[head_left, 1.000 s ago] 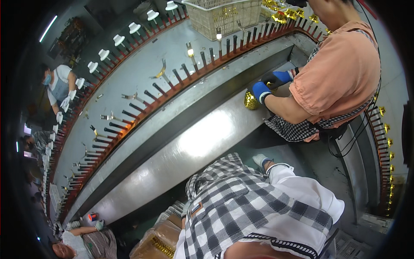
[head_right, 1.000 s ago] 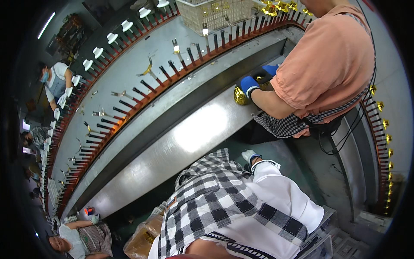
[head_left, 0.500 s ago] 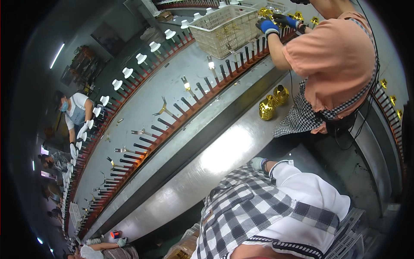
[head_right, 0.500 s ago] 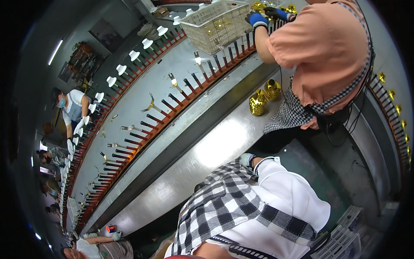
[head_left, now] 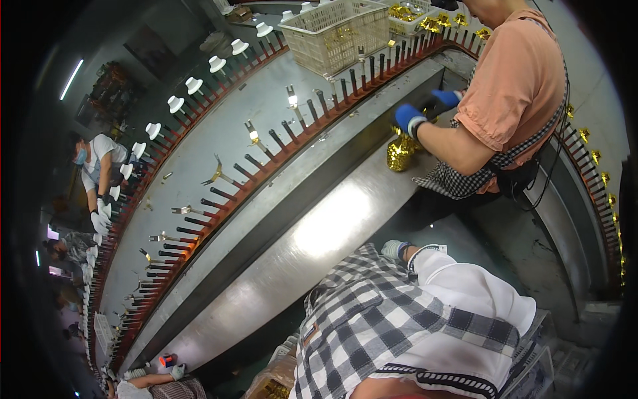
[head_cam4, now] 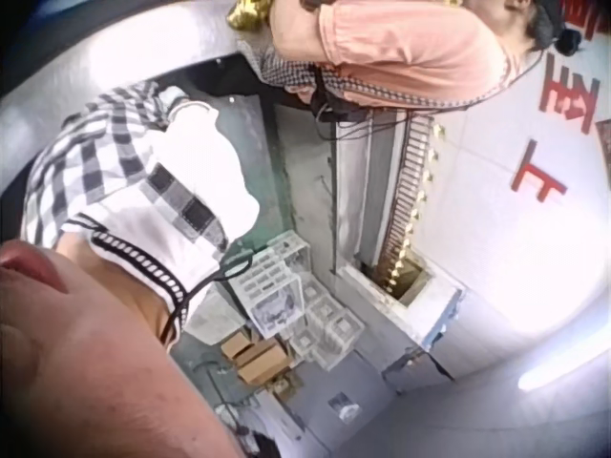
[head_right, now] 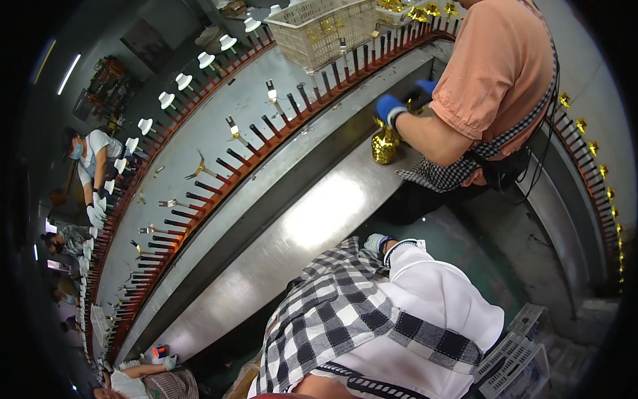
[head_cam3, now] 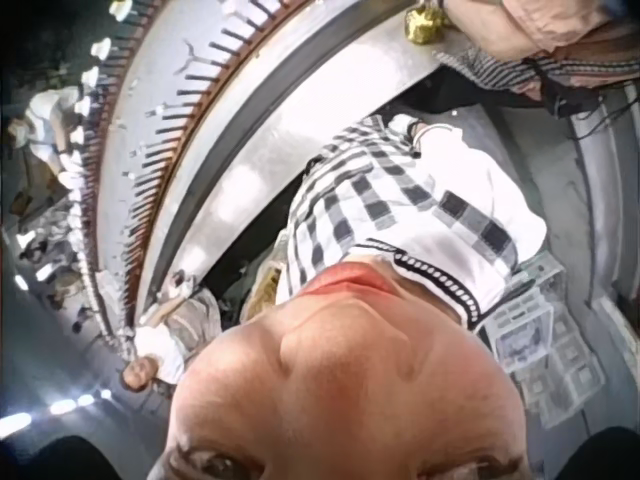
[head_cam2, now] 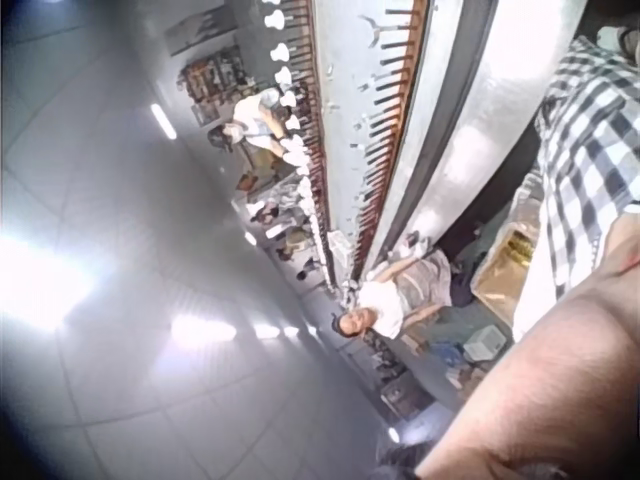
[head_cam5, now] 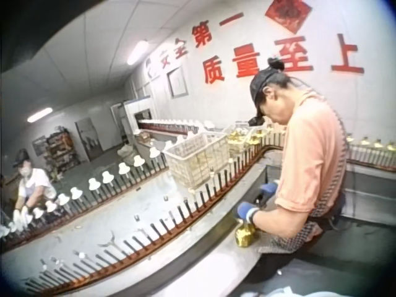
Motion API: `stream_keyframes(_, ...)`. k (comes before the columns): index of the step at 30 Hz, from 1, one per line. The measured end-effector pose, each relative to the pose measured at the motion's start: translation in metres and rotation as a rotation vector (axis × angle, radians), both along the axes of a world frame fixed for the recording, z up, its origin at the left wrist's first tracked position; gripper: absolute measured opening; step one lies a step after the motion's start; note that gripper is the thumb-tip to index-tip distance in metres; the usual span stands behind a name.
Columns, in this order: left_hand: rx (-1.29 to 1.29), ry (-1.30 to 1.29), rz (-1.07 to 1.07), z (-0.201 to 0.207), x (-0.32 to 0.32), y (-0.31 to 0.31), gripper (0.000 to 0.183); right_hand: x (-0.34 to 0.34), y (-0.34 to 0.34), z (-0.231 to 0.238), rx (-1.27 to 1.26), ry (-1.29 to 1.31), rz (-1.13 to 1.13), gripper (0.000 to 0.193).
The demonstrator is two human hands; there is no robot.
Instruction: Packing gold-colored products from an assembly line into cardboard boxes.
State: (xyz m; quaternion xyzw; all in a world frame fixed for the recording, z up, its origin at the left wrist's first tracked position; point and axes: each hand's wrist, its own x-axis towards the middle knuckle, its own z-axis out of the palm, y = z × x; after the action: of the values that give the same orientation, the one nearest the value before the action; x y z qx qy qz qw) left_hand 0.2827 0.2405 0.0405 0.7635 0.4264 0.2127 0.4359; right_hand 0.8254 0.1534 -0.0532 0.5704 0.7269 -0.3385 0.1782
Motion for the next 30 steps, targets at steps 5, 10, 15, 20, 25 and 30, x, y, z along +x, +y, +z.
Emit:
stream_keyframes(5, -0.055, 0.044, -0.015, -0.011, 0.003, -0.008, 0.051, -0.010, -0.006, 0.018, -0.111, 0.076, -0.278, 0.031)
stream_keyframes(10, -0.092, 0.079, -0.037, -0.023, -0.001, -0.012, 0.051, -0.003, -0.008, 0.020, -0.094, -0.002, -0.068, 0.039)
stream_keyframes(15, -0.135, 0.116, -0.071, -0.022, 0.005, -0.007, 0.051, -0.014, -0.002, 0.013, -0.190, 0.105, -0.574, 0.039)
stream_keyframes(20, -0.177, 0.174, -0.068, -0.031, -0.016, -0.015, 0.051, -0.028, 0.013, 0.023, -0.208, 0.084, -0.613, 0.041)
stream_keyframes(25, -0.233, 0.218, -0.106, -0.040, -0.005, -0.022, 0.052, -0.017, 0.009, 0.003, -0.185, 0.118, -0.652, 0.041)
stream_keyframes(30, -0.273, 0.279, -0.191, -0.038, 0.037, -0.014, 0.052, -0.001, 0.006, -0.002, -0.196, 0.141, -0.682, 0.043)
